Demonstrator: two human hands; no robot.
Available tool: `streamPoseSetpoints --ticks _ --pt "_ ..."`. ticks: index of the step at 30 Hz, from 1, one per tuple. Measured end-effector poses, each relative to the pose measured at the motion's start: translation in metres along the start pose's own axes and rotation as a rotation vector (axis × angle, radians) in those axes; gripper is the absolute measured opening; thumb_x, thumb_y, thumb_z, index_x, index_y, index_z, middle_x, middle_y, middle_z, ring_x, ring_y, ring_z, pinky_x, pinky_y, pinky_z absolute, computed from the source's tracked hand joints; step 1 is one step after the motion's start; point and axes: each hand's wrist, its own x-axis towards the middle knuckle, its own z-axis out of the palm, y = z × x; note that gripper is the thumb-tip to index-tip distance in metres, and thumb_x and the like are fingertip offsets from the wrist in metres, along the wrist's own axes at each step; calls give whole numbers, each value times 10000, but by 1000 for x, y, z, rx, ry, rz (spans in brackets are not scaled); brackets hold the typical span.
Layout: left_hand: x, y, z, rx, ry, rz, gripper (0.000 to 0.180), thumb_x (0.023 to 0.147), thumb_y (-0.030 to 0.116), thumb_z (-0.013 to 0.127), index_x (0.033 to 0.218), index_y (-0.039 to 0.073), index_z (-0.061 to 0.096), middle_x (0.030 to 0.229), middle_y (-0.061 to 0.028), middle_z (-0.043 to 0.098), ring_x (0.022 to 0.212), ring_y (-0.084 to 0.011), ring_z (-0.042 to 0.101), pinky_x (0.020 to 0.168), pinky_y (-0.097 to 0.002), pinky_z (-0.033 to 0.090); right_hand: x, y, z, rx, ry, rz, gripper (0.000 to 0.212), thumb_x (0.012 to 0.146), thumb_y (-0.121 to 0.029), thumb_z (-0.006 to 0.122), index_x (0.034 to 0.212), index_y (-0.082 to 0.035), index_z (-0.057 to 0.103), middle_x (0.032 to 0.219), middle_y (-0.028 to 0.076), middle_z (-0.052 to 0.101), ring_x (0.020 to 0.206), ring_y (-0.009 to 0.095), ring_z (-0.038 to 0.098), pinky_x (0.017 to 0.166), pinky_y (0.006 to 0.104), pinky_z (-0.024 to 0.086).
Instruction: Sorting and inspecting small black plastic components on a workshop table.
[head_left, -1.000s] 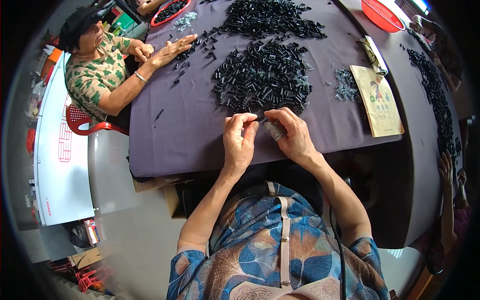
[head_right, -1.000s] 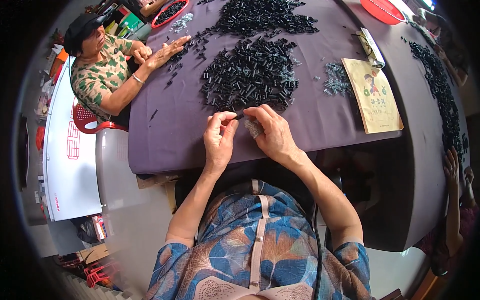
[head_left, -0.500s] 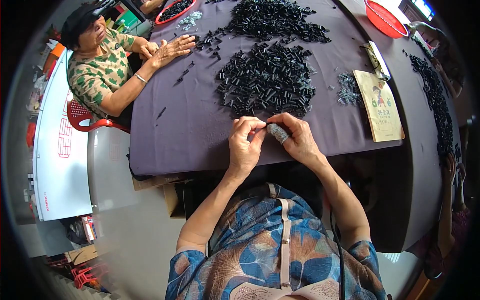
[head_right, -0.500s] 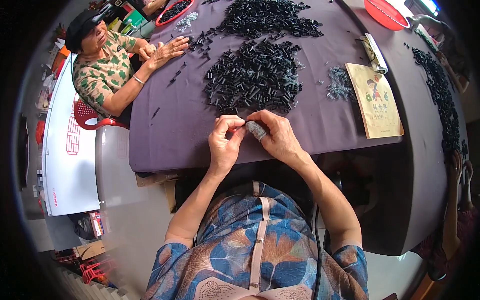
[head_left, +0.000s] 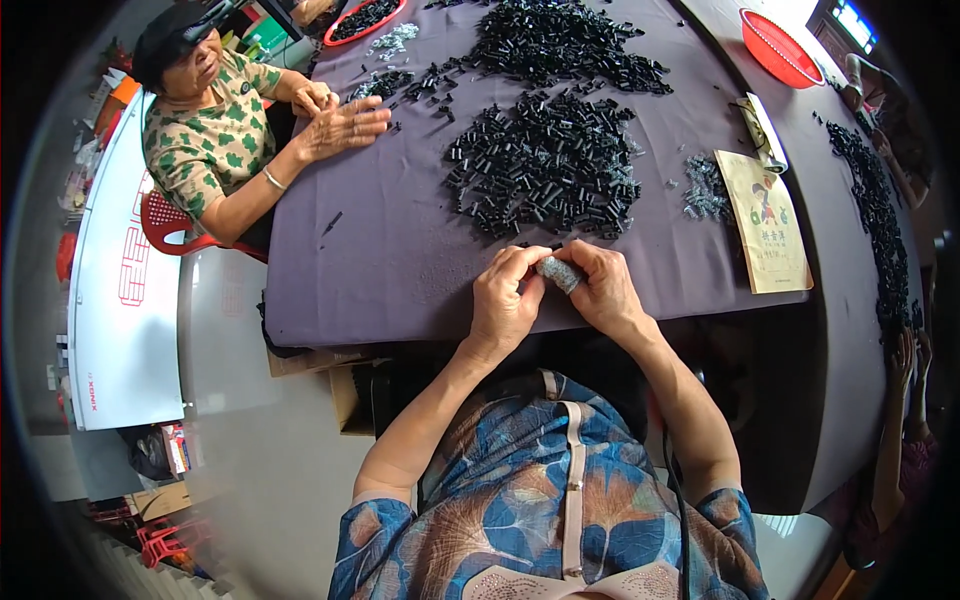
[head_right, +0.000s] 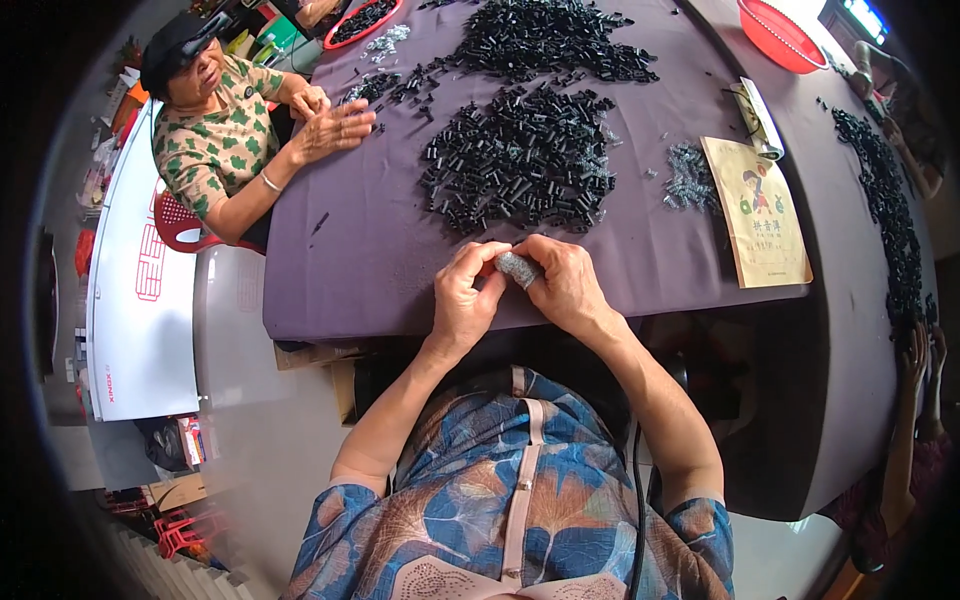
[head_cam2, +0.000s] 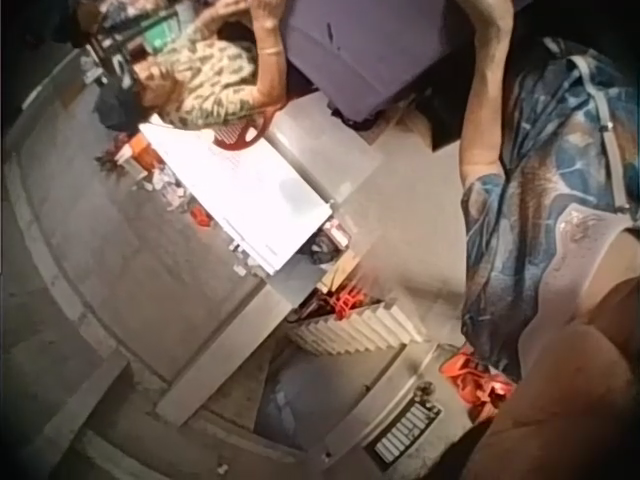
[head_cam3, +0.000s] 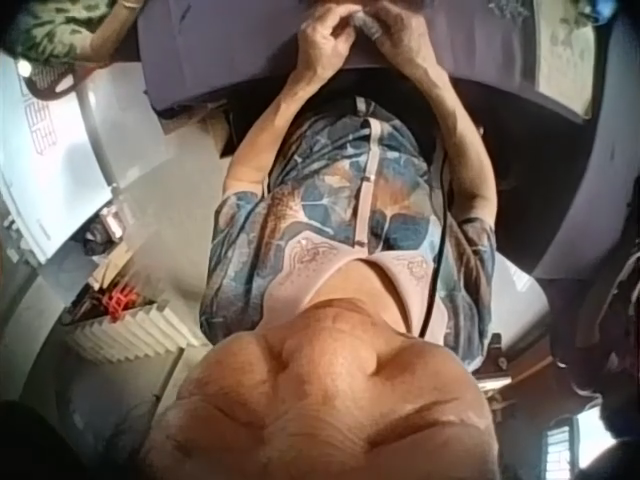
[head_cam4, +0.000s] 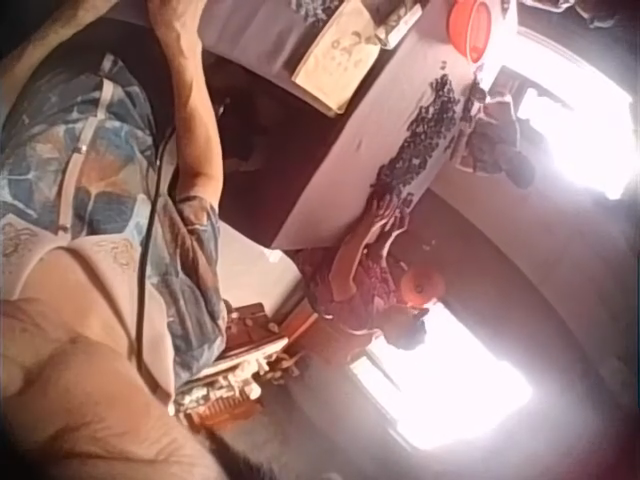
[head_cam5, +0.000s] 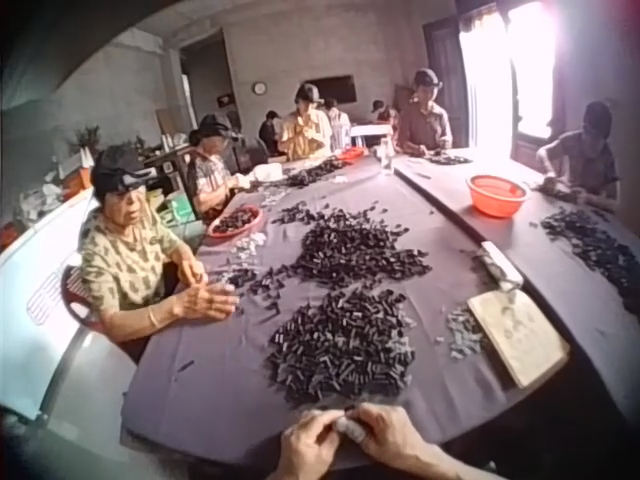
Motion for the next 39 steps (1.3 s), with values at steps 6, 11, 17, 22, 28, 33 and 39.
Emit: streamPoseSetpoints --ticks 6,11,17,22,28,33,39 --pt "-1 -11 0 -177 125 -162 227 891 36 599 1115 10 620 905 -118 674 761 -181 640 694 -300 508 1 0 2 36 33 -17 129 826 -57 651 937 0 619 834 134 660 752 262 648 685 317 499" --pt "0 -15 -27 -393 168 -324 222 949 79 535 1161 41 589 846 -22 621 586 -8 452 516 -157 389 2 0 1 19 5 -8 130 832 -56 643 945 1 616 846 137 661 774 266 653 700 323 504" --pt "-21 -4 -114 -138 436 -223 168 959 67 515 1124 61 549 821 5 520 624 -21 416 497 -160 350 2 1 0 51 8 -28 143 783 -20 627 924 -3 609 830 159 631 801 339 628 707 375 498" --pt "-39 -44 -262 -5 999 -166 141 980 179 523 1068 73 554 748 24 481 552 -17 396 418 -162 259 2 1 2 38 -2 -42 162 770 -2 617 931 -6 605 836 156 630 813 345 625 716 378 497" --pt "-159 -144 -336 70 1334 -715 186 956 280 506 915 100 526 692 18 506 538 -67 423 462 -231 324 -1 1 0 -33 6 -48 253 697 53 574 939 -14 608 855 155 632 835 343 626 734 373 501" --pt "-322 -268 -327 -353 1138 -1211 228 926 260 465 760 137 562 649 9 505 547 -131 471 499 -282 404 1 1 5 -46 -2 -56 261 699 53 569 945 -22 609 871 149 640 858 342 630 745 371 506" --pt "-377 -308 -245 -485 661 -1166 210 888 234 502 709 155 577 590 5 483 488 -134 464 443 -290 383 1 -4 6 -109 -6 -35 274 686 55 565 945 -25 610 894 146 648 869 346 632 753 372 509"
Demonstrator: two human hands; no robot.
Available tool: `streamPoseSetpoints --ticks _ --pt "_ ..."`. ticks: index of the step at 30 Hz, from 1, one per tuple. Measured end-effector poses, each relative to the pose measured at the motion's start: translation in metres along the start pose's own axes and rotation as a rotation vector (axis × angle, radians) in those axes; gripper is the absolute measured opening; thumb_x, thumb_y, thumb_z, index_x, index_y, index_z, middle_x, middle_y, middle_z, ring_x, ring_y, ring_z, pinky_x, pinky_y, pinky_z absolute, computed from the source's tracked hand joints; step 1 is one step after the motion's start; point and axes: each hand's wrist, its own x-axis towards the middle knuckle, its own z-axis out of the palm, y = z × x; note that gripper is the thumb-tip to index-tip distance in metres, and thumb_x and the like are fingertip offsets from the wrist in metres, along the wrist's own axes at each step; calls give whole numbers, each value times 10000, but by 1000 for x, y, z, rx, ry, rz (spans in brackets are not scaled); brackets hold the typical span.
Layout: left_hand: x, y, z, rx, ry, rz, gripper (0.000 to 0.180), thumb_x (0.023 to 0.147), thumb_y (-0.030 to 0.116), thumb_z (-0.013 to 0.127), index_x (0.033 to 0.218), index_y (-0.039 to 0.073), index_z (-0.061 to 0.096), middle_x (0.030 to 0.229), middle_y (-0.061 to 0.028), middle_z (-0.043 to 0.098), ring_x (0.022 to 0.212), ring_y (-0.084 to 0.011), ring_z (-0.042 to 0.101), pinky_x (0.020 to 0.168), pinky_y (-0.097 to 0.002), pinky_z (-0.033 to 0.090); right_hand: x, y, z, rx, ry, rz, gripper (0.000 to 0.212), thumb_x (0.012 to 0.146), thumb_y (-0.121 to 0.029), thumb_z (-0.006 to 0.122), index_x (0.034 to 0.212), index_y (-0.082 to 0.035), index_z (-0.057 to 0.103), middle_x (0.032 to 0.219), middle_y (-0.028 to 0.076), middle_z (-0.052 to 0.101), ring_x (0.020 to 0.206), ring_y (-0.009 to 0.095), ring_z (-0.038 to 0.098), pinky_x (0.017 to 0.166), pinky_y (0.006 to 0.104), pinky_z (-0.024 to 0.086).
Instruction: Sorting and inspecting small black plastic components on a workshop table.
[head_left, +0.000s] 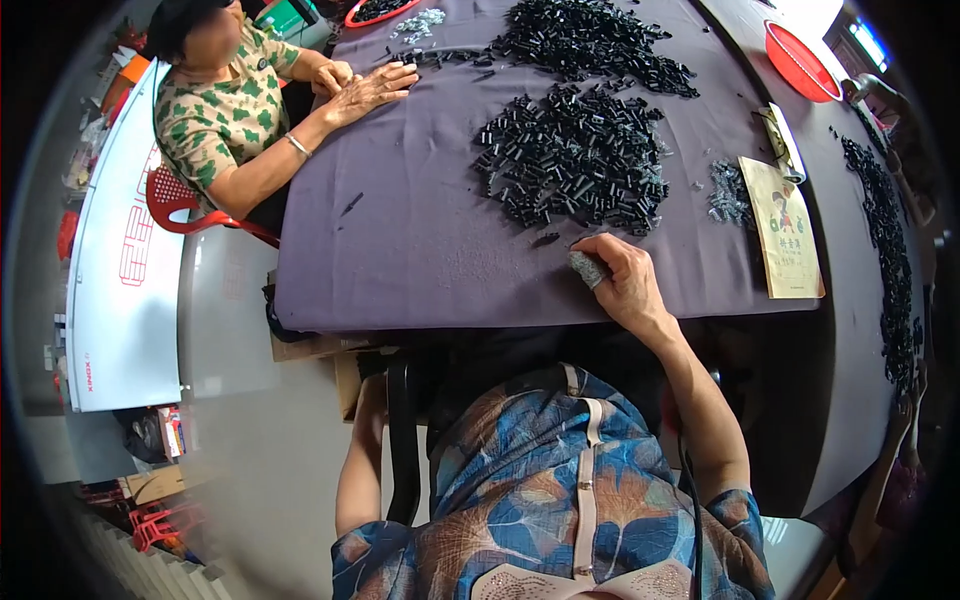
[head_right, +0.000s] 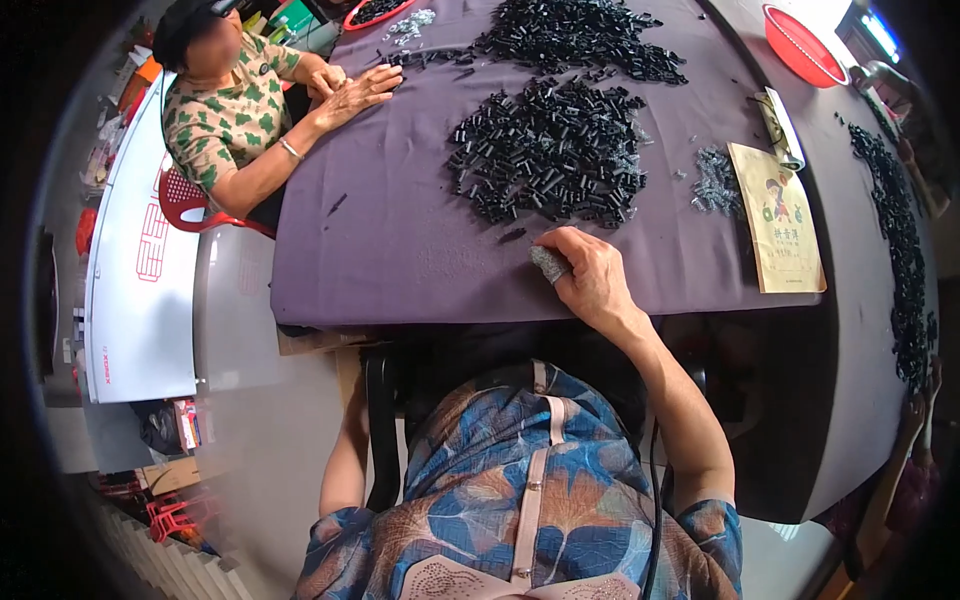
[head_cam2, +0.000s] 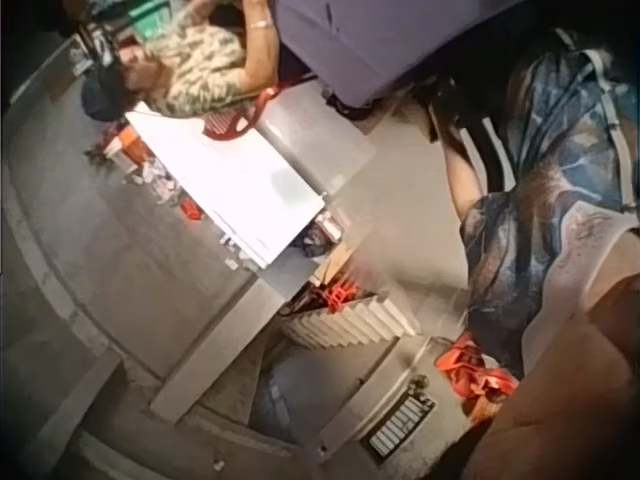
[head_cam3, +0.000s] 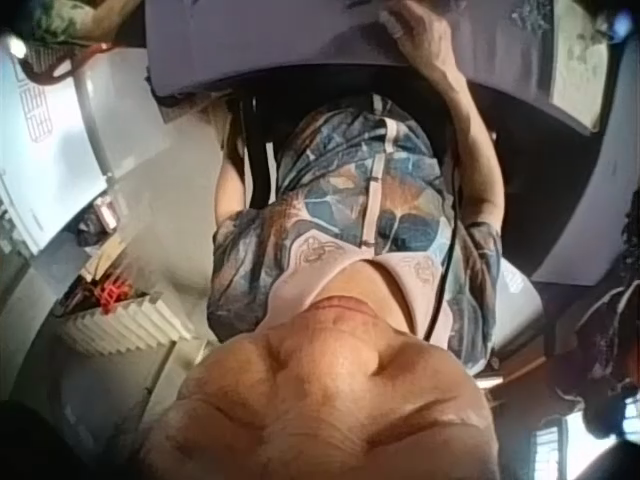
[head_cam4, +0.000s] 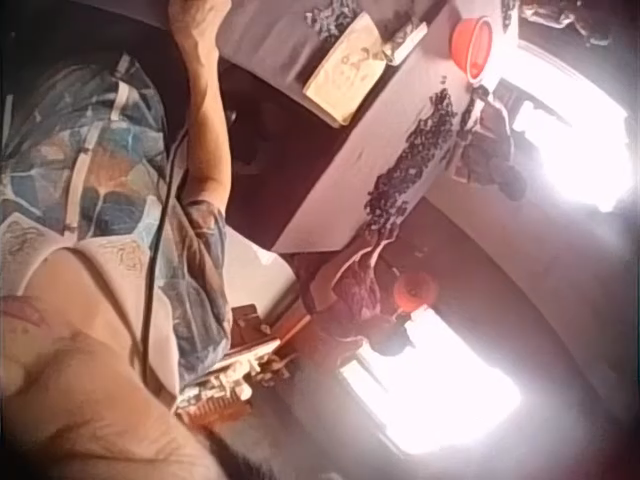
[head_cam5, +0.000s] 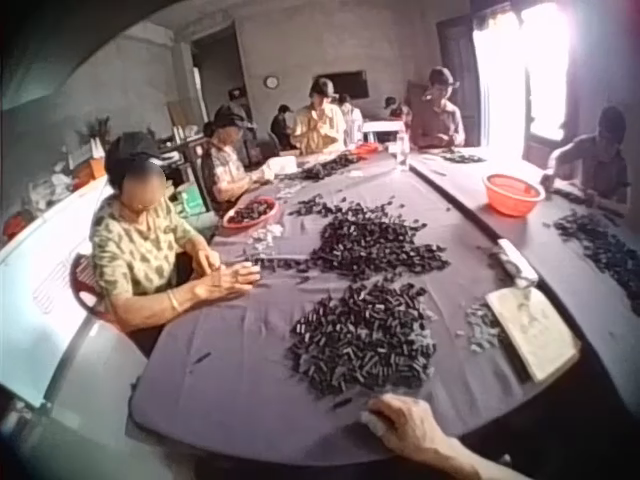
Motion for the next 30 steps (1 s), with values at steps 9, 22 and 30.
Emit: streamPoseSetpoints --ticks 9,22,30 --pt "41 7 27 217 -507 27 203 837 200 551 640 179 598 513 -2 454 410 -138 454 368 -301 355 -1 4 2 10 2 -7 349 633 69 528 957 -26 614 914 148 652 883 350 631 773 369 512" --pt "-54 219 62 360 541 556 151 929 209 581 866 75 605 570 41 427 473 -69 374 423 -238 289 1 5 0 9 -21 -70 294 665 32 576 951 -30 599 899 136 638 876 340 621 756 391 509" --pt "-169 266 278 570 -123 1170 145 965 109 533 1032 32 637 762 62 520 615 -30 415 517 -198 348 0 6 -2 -10 -9 -97 261 686 16 596 943 -30 593 892 135 634 856 349 618 744 398 507"
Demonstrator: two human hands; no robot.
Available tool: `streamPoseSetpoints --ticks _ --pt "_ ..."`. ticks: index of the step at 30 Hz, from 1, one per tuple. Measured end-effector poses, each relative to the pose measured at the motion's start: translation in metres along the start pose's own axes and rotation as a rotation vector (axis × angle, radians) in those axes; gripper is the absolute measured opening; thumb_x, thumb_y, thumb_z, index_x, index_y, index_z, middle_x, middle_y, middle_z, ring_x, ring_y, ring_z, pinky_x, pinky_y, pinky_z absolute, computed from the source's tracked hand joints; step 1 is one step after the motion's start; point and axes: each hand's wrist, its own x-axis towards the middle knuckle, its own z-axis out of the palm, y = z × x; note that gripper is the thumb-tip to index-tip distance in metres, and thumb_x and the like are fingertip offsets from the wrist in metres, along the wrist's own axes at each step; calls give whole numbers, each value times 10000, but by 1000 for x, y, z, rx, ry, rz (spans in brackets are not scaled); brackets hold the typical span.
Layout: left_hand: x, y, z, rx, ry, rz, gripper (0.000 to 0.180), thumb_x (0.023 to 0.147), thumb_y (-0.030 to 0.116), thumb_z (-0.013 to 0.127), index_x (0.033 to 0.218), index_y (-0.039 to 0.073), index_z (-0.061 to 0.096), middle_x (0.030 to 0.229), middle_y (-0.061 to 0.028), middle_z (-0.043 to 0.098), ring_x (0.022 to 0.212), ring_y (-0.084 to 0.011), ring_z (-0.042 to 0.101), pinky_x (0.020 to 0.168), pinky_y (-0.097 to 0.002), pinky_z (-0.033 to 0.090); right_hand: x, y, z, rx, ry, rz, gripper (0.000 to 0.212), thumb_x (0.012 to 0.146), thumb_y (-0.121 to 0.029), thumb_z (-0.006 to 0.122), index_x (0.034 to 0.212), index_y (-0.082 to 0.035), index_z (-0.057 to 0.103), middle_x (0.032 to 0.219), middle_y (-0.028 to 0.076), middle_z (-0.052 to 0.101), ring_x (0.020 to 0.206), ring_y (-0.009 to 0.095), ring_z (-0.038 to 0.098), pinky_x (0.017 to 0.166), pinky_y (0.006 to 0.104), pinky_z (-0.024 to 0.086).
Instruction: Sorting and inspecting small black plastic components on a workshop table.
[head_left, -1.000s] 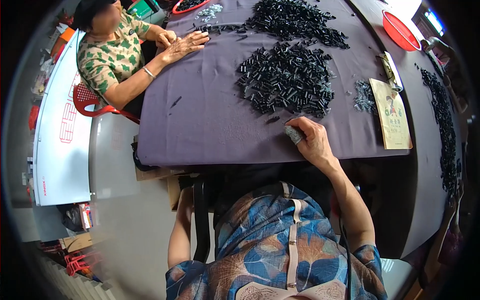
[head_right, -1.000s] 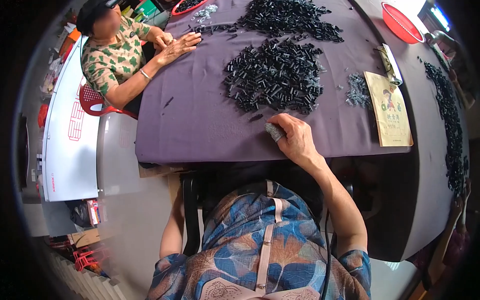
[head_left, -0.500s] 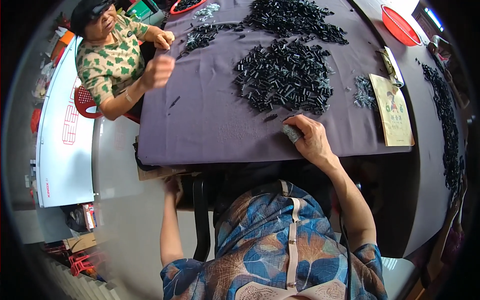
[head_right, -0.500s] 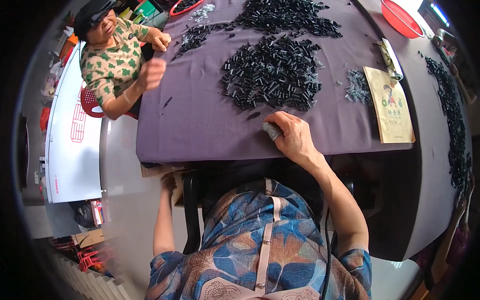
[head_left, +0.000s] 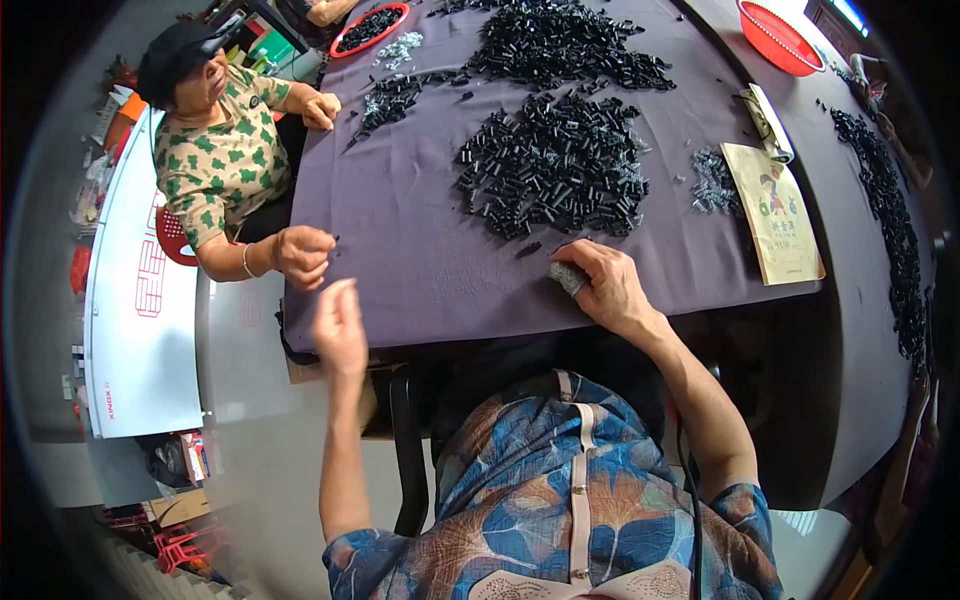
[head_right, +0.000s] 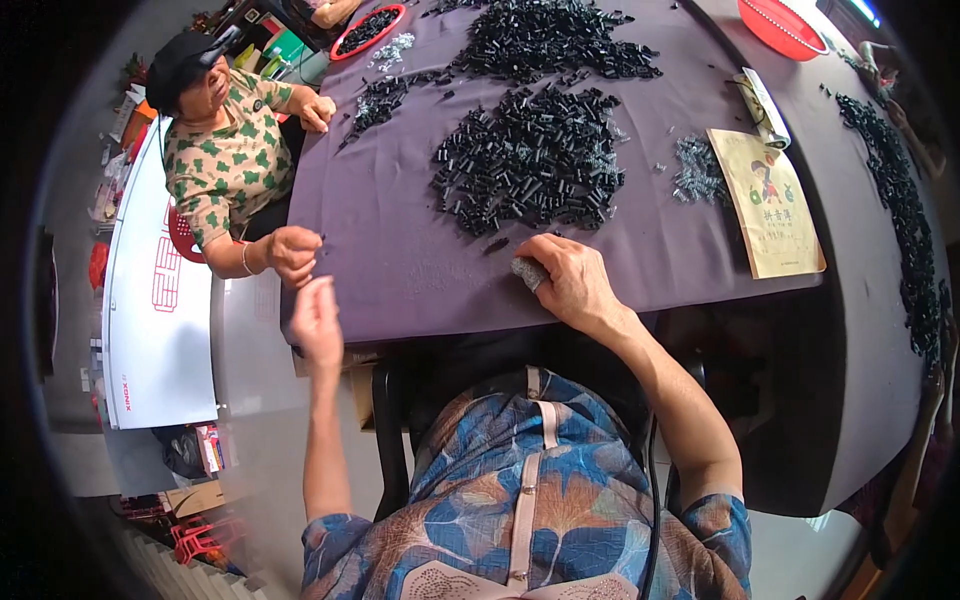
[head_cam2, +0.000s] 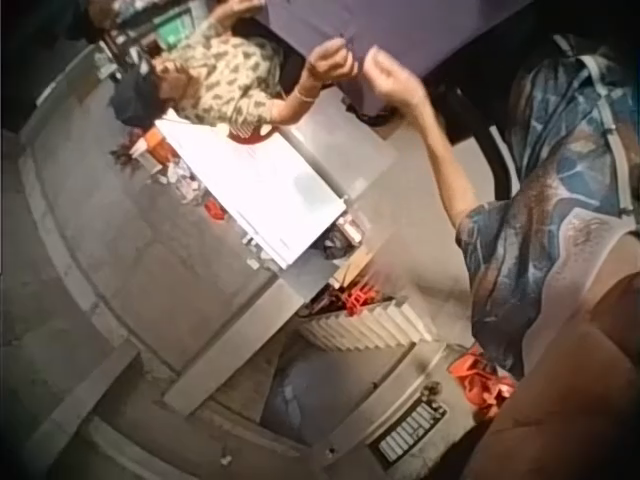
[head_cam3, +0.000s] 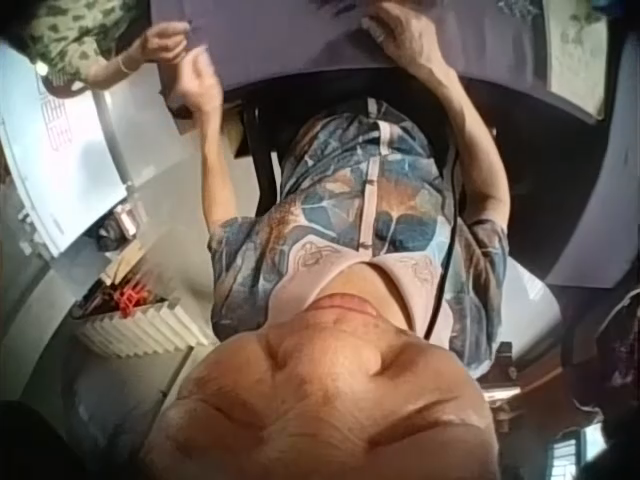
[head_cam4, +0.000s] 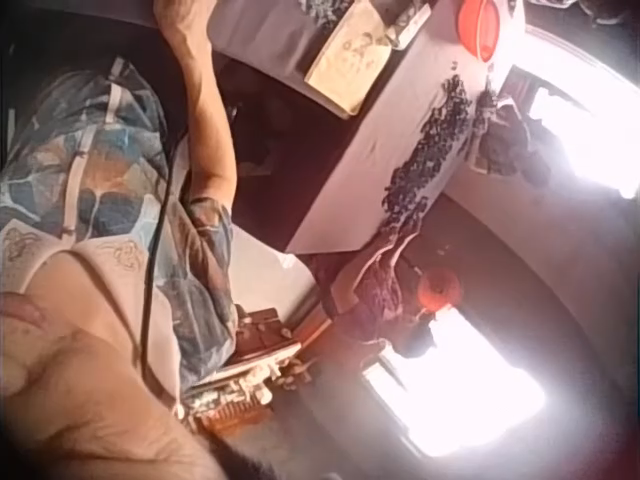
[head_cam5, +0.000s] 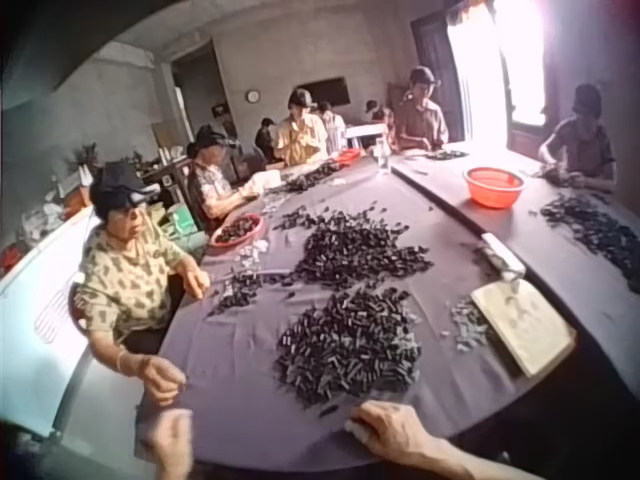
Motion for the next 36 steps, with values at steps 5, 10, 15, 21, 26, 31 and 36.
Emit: streamPoseSetpoints --ticks 5,10,15,21,26,31,36 --pt "26 75 106 -55 -208 285 115 877 8 586 983 16 627 857 -144 639 753 -311 616 672 -386 498 -2 0 0 8 7 -2 232 717 -17 631 946 -31 597 894 134 635 860 343 621 747 395 509" --pt "35 81 166 -13 -344 523 306 759 -101 527 1029 18 610 1066 -124 580 1015 -309 538 888 -402 451 -2 1 1 15 -8 -3 239 713 -21 634 950 -31 598 890 136 625 848 346 618 738 402 507" --pt "31 71 178 91 -409 512 350 776 -75 502 1102 5 604 1214 -134 542 1202 -324 473 1043 -423 359 -2 1 -1 30 -18 28 362 624 60 558 975 -19 599 892 147 624 866 352 616 762 389 506" --pt "24 75 171 206 -544 580 329 930 121 480 1237 39 565 1354 -159 471 1305 -346 384 1099 -469 256 -2 3 0 19 -13 7 314 665 31 608 974 -22 602 894 143 627 854 346 620 754 385 509" --pt "16 68 158 209 -586 539 380 910 62 460 1280 -2 513 1399 -155 441 1340 -319 357 1121 -458 235 -3 4 1 14 -20 5 311 667 34 608 973 -20 601 900 146 631 858 347 622 755 383 511" --pt "9 65 145 283 -594 550 447 868 -13 415 1311 -29 478 1420 -158 423 1359 -306 343 1136 -456 220 -3 4 1 15 1 6 293 666 20 606 954 -29 604 894 135 629 859 341 621 739 399 510" --pt "8 67 144 265 -602 533 472 848 -23 421 1317 -27 474 1424 -153 421 1361 -306 339 1137 -459 208 -1 0 -2 20 -22 25 323 643 50 573 958 -19 599 899 145 630 868 350 619 753 391 508"
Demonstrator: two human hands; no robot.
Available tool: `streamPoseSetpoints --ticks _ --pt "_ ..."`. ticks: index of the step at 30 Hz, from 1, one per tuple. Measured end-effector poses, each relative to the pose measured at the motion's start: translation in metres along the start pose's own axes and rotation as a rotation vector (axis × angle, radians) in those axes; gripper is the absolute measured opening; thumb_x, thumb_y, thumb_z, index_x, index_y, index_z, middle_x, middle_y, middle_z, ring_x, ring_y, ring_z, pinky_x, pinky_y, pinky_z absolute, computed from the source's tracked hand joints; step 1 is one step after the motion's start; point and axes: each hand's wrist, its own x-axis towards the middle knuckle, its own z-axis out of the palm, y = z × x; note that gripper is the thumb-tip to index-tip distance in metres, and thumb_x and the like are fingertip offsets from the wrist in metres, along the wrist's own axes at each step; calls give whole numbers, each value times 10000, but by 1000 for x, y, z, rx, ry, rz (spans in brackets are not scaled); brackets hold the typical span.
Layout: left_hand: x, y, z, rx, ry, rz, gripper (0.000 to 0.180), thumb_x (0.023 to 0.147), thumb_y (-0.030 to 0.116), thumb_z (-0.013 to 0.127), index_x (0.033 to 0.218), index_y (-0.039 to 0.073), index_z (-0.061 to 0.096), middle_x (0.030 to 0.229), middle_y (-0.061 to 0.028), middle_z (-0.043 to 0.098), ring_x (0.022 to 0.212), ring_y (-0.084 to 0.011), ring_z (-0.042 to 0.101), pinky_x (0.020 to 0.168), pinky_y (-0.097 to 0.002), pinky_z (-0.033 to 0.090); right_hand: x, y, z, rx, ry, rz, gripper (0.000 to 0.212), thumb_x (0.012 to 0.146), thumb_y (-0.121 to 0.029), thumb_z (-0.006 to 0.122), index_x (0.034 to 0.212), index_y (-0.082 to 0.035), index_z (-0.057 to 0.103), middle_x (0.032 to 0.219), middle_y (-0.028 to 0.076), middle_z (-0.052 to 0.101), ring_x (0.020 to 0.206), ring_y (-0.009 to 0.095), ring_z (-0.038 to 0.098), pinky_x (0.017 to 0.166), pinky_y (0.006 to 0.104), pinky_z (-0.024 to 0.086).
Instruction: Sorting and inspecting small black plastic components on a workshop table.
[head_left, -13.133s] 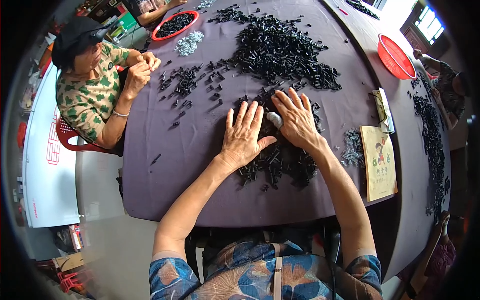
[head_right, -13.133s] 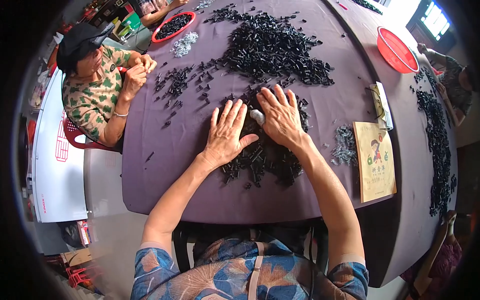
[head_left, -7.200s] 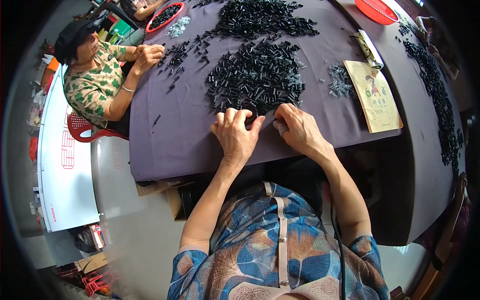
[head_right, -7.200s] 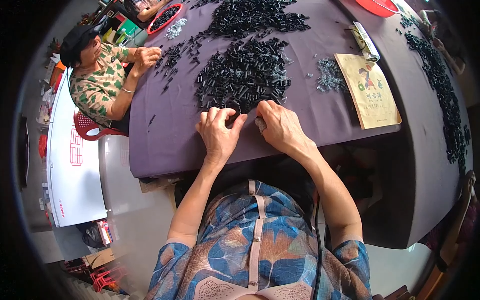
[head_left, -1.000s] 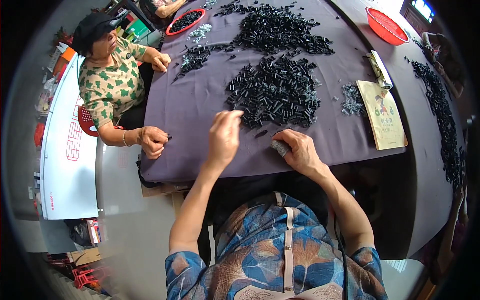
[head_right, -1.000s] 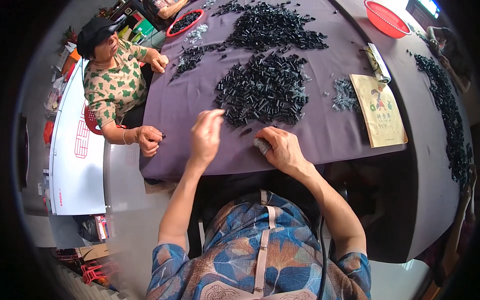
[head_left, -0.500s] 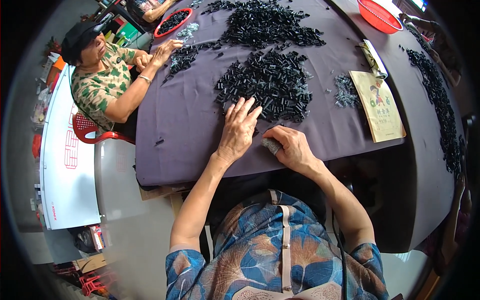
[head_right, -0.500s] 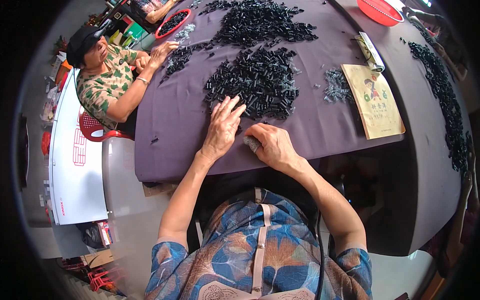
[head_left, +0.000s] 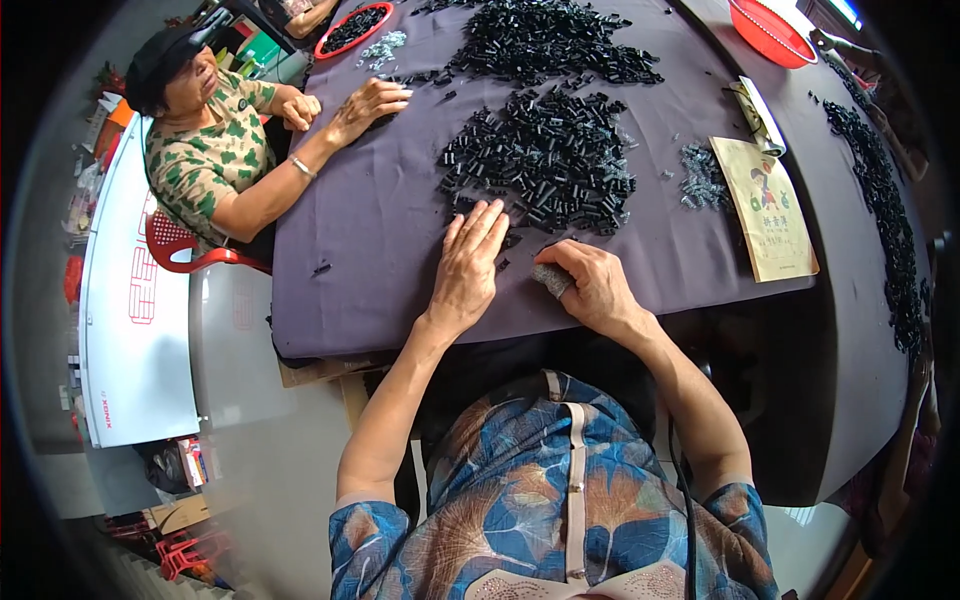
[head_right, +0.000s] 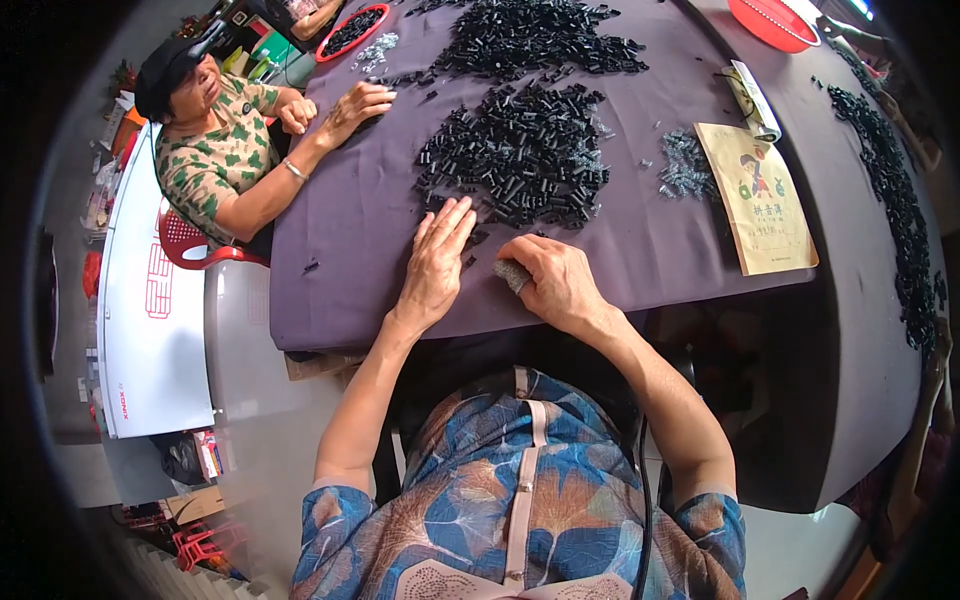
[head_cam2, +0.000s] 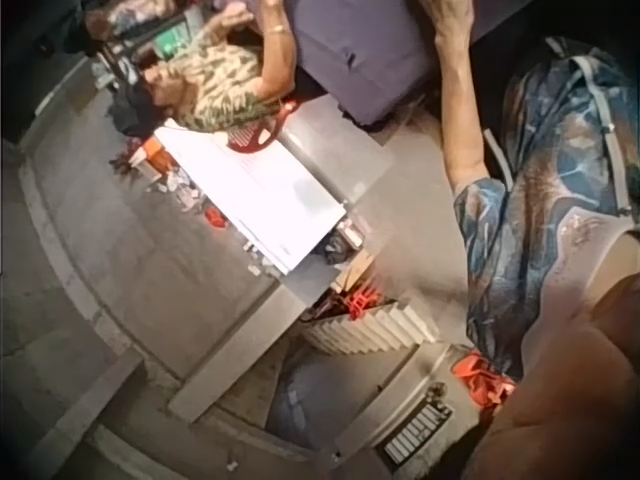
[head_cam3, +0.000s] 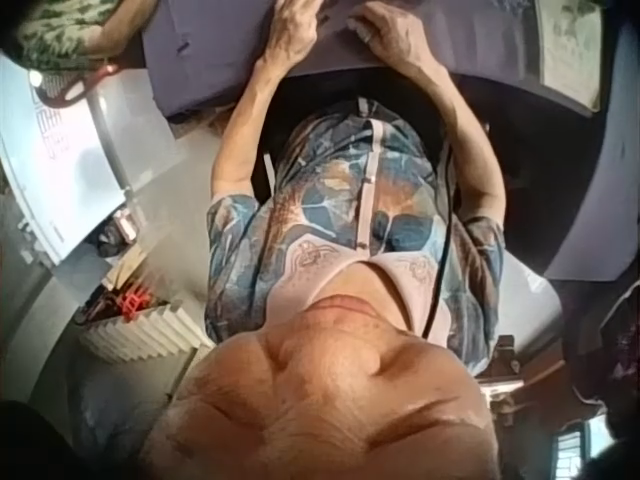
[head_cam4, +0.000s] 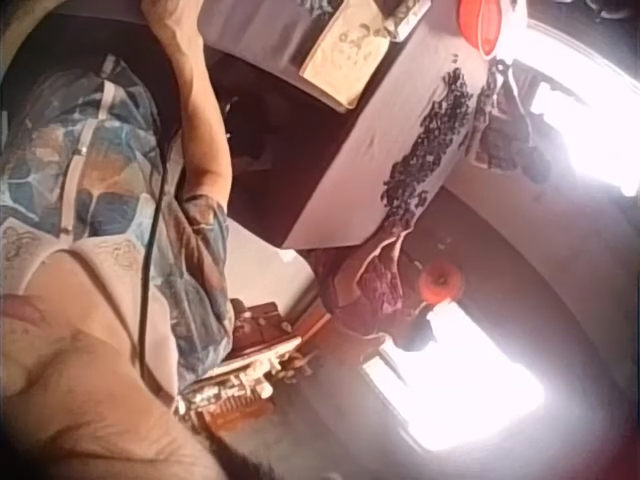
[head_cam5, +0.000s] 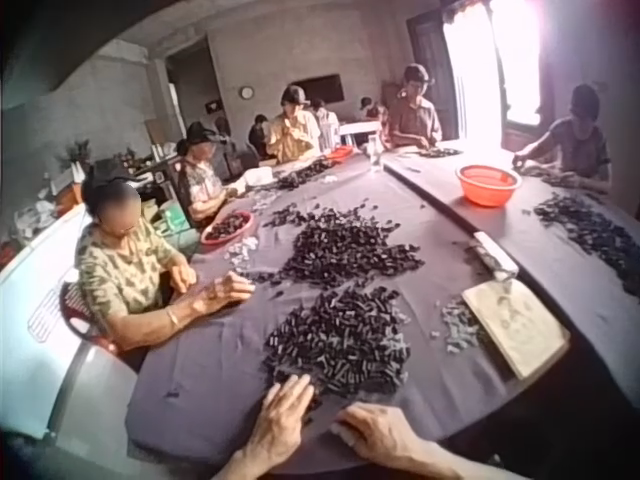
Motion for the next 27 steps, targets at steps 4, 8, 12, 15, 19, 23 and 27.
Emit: streamPoseSetpoints --ticks 4,8,12,15,19,23,27 --pt "11 3 6 -2 -6 3 486 835 -22 430 1317 5 491 1426 -134 423 1363 -303 334 1133 -480 193 0 1 0 12 -11 1 368 614 81 537 967 -6 595 913 154 630 889 359 616 775 381 504" --pt "14 5 2 3 -36 -7 483 846 -11 433 1323 35 497 1445 -132 395 1372 -318 309 1126 -497 194 0 2 -2 36 -10 12 373 611 86 536 970 3 597 915 158 631 894 358 618 776 375 503" --pt "6 6 1 -16 71 -49 481 879 13 427 1356 57 467 1467 -160 347 1379 -340 285 1122 -497 199 2 4 -7 16 38 17 298 677 40 580 968 -20 604 889 148 629 852 351 620 749 398 509" --pt "-3 2 -6 -94 117 -109 469 895 38 474 1361 7 429 1447 -187 354 1375 -343 289 1119 -482 213 3 7 -12 -16 89 27 302 677 40 572 968 -33 609 880 138 621 852 346 616 742 397 510" --pt "-12 -2 -5 -106 91 -93 415 911 62 489 1319 -12 470 1415 -190 396 1369 -344 296 1117 -462 232 4 14 -16 -249 136 21 359 650 41 583 991 -62 628 899 108 575 892 313 579 750 387 499" --pt "-11 4 -2 -58 49 -85 394 915 67 477 1305 17 506 1414 -187 402 1354 -362 322 1107 -476 244 4 14 -14 -280 122 -14 372 636 30 620 994 -68 648 958 101 551 927 296 547 787 376 483" --pt "-7 11 -2 -30 29 -42 426 880 18 464 1299 60 529 1409 -194 403 1352 -357 329 1107 -485 242 6 15 -12 -294 127 -30 344 632 17 649 967 -56 666 961 96 546 920 292 538 794 366 475"
